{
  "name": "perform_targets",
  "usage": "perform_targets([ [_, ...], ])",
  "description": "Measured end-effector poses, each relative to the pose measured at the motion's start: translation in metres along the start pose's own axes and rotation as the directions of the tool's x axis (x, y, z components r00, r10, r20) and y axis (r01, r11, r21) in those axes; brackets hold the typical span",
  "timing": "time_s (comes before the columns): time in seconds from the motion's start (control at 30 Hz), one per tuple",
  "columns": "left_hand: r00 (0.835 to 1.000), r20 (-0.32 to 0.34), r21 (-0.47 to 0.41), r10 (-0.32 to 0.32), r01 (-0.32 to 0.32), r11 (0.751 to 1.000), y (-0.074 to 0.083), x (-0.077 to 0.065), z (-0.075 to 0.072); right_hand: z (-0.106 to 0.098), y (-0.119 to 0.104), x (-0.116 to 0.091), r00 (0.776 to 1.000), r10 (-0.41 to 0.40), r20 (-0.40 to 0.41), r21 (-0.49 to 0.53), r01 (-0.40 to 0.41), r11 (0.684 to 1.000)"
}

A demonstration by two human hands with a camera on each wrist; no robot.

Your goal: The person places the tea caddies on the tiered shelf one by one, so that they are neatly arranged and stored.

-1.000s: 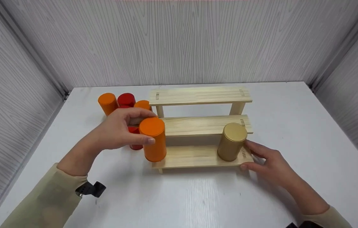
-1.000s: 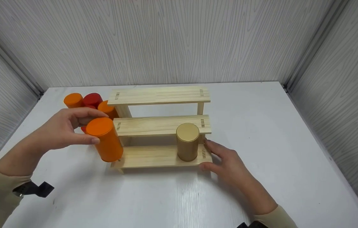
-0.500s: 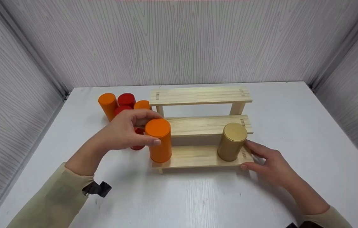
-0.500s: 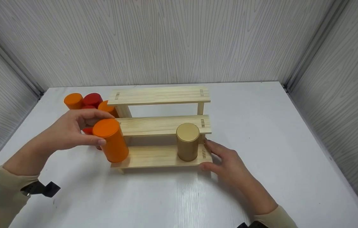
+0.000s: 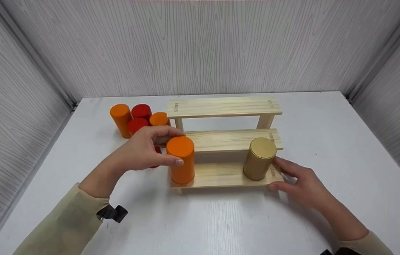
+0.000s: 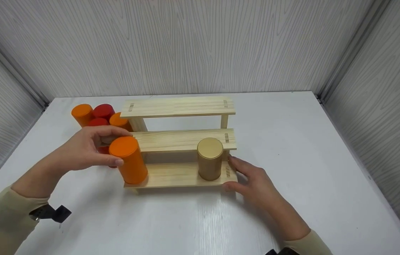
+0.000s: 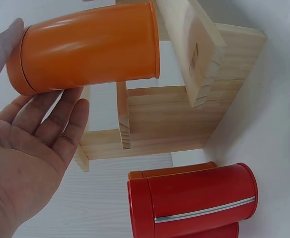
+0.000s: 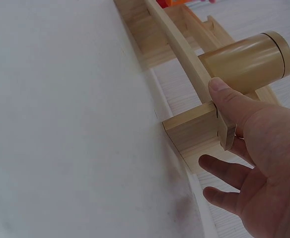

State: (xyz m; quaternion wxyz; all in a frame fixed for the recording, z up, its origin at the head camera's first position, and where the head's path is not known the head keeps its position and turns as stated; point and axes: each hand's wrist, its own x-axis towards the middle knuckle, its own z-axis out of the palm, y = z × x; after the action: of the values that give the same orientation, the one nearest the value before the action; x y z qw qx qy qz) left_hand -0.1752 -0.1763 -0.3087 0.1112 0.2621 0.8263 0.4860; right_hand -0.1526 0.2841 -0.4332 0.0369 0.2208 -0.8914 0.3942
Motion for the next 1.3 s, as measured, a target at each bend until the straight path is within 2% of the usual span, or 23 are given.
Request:
perform_targets([
  [0.27, 1.000, 0.014, -0.046, 0.005, -0.005, 0.999, -0.005, 0.003, 0.007, -0.001, -0.003, 0.000, 0.998, 0.044, 0.034, 0.019, -0.044, 0.999],
  [1.03, 0.999, -0.001, -0.057, -0.032, 0.032, 0.998, -0.012, 0.008, 0.014, -0.001, -0.003, 0.000, 0.999, 0.034, 0.029, 0.035, -0.036, 0.999],
  [1.3, 1.000, -0.008, -0.065, -0.021, 0.021, 0.998, -0.015, 0.010, 0.016, -0.001, -0.003, 0.001, 0.999, 0.040, 0.032, 0.037, -0.041, 0.998],
])
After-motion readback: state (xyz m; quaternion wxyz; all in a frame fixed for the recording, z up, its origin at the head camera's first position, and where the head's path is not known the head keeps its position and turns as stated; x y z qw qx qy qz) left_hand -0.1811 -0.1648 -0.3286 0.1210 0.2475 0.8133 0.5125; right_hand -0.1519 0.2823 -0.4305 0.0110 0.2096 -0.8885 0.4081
